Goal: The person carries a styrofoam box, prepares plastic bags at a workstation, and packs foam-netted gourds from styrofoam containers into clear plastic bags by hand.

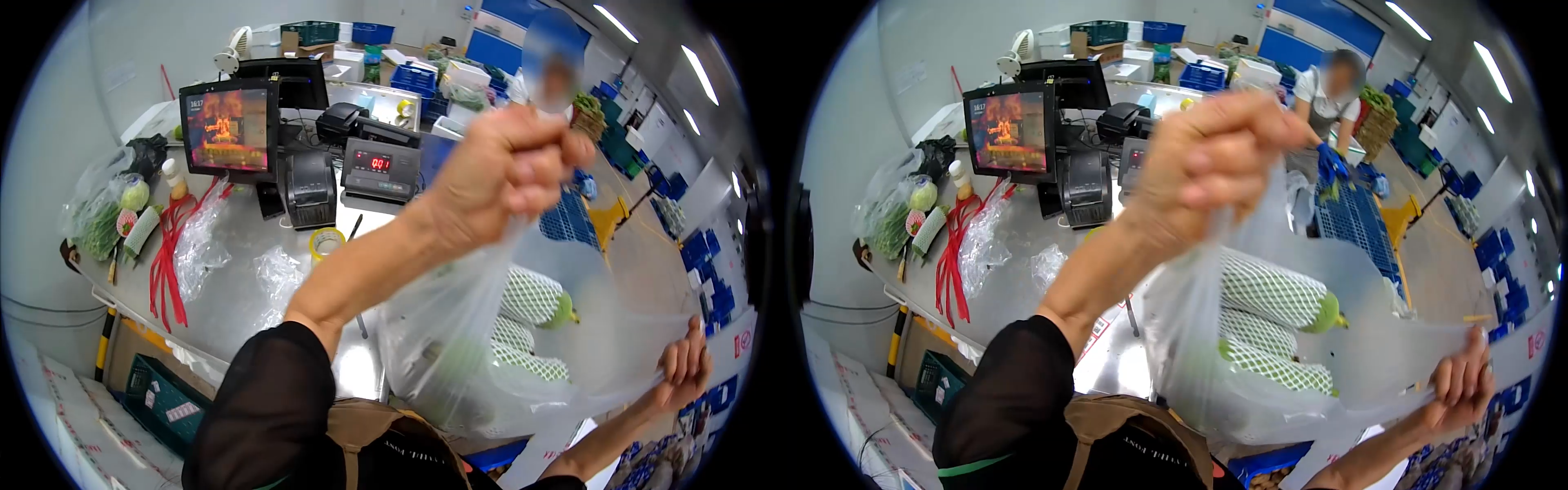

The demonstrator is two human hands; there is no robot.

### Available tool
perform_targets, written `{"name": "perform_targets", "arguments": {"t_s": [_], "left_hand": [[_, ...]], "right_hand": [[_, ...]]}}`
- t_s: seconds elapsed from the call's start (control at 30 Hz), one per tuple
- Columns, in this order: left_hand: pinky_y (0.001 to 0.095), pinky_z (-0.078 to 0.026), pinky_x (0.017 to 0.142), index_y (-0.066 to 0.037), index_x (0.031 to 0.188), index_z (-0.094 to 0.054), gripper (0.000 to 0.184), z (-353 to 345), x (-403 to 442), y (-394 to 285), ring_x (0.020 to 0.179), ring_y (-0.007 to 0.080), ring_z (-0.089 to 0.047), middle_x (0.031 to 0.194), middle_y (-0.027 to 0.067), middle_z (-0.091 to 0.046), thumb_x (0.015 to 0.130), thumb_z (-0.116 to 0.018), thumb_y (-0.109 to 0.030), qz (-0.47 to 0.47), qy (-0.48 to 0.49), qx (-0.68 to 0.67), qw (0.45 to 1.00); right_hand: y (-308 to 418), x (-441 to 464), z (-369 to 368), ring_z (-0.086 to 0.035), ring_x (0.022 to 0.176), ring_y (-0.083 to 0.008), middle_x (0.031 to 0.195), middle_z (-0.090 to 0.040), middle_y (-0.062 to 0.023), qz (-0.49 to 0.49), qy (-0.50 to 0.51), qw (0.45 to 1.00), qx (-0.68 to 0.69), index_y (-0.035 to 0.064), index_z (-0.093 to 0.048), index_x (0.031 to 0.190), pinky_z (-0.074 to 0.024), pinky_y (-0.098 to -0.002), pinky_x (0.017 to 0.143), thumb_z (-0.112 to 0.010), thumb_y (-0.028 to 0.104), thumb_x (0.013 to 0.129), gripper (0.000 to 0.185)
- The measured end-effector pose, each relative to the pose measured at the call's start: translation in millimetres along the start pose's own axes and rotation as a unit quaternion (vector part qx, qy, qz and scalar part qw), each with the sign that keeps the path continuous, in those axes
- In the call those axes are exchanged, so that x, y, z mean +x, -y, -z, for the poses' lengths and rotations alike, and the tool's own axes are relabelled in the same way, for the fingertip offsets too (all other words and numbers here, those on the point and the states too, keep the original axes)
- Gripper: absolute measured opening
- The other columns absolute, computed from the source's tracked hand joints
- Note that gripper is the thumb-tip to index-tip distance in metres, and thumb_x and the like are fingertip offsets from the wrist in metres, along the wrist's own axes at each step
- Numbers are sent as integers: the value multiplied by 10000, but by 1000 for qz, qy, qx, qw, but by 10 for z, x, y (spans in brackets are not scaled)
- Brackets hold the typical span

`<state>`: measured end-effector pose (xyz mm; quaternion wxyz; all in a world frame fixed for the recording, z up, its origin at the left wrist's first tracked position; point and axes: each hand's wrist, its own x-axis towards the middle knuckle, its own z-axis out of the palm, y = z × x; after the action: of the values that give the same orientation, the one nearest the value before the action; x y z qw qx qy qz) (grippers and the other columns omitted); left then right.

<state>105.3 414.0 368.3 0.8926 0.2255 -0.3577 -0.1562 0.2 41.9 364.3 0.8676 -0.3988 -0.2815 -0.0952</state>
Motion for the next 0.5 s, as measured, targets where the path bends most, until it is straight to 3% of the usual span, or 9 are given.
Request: {"name": "perform_targets", "arguments": {"t_s": [0.03,0.1,0.2,0.3,0.43,0.5], "left_hand": [[133,-248,247,48,831,-543,224,-18,119,212,326,-17,-324,583,24,-523,920,-449,-134,4,-68,-13,998],[134,-267,251,-26,768,-479,202,226,294,578,355,-15,-345,750,121,-564,931,-430,-136,38,-71,-49,996],[140,-267,241,-57,848,-408,110,518,411,1012,339,-10,-345,740,130,-552,924,-448,-126,68,-90,-53,992],[146,-269,234,-67,874,-380,113,802,472,1355,327,-6,-348,733,132,-548,910,-476,-116,97,-147,-40,983],[138,-252,236,-106,867,-459,55,1219,512,1815,330,8,-355,731,147,-566,899,-500,-124,102,-228,22,968],[128,-234,249,-85,911,-489,51,1531,497,1997,328,4,-311,712,107,-529,900,-498,-133,117,-190,25,974]], "right_hand": [[26,10,173,-265,387,-57,566,-325,7,-12,-15,1000,-8,-214,-246,1228,-242,-204,376,-430,65,887,476],[-11,42,453,-254,400,-63,578,-317,-6,-33,-34,999,-24,-196,-286,1166,-227,-220,366,-432,61,875,415],[-169,-18,879,-261,408,-64,577,-314,-9,-65,-37,997,-31,-190,-306,1145,-209,-222,357,-437,59,856,403],[-365,-173,1209,-270,413,-67,579,-317,-12,-80,-133,988,-19,-187,-313,1141,-206,-223,354,-438,58,837,410],[-642,-379,1617,-282,427,-64,584,-329,9,-137,-196,971,-13,-161,-426,1113,-244,-223,397,-474,69,811,382],[-868,-442,1780,-274,418,-58,563,-309,18,-158,-219,963,-28,-154,-463,1063,-234,-222,395,-512,84,799,359]]}}
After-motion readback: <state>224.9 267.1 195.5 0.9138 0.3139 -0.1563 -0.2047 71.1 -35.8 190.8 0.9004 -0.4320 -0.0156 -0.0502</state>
